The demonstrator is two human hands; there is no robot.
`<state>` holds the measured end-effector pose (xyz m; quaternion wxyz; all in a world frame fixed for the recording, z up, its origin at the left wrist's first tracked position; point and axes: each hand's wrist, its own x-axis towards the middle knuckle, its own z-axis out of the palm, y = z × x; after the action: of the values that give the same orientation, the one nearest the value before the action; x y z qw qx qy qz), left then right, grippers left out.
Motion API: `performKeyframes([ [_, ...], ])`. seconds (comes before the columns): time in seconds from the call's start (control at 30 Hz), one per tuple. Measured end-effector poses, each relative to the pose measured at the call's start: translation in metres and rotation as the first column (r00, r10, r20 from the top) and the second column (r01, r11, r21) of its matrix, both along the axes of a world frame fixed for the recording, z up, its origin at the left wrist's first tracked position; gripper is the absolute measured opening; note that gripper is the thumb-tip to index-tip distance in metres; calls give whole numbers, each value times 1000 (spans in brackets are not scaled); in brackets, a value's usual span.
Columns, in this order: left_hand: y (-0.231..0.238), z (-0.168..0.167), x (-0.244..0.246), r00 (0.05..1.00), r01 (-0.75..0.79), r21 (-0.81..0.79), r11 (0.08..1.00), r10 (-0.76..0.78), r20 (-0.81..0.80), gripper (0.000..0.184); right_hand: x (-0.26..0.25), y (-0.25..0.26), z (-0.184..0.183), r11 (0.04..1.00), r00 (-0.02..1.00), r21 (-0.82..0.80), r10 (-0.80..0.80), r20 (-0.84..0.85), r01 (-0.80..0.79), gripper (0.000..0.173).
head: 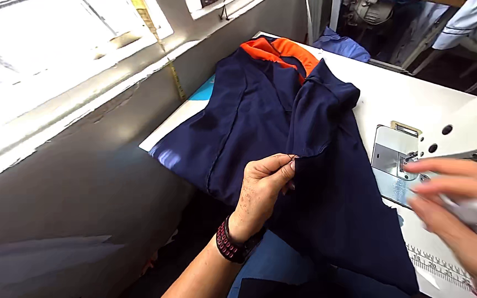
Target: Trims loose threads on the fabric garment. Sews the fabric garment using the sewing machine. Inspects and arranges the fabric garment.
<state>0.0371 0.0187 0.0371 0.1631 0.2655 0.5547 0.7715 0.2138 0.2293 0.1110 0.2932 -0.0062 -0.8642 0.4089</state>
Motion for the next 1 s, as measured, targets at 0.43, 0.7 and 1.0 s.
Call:
performKeyframes([
  [0.43,-33,-1,-14,997,78,-147,986,-77,13,37,-115,-42,-49,979,960,-135,182,213,-156,4],
  [0.7,-24,-18,-2,574,-394,-267,880,8,-819,14,-97,-13,-64,966,977,170,178,113,-196,11],
  [1.0,16,-18,10,632,-584,-613,533,-176,-755,24,-107,-24,-63,981,865,-193,70,496,31,27],
])
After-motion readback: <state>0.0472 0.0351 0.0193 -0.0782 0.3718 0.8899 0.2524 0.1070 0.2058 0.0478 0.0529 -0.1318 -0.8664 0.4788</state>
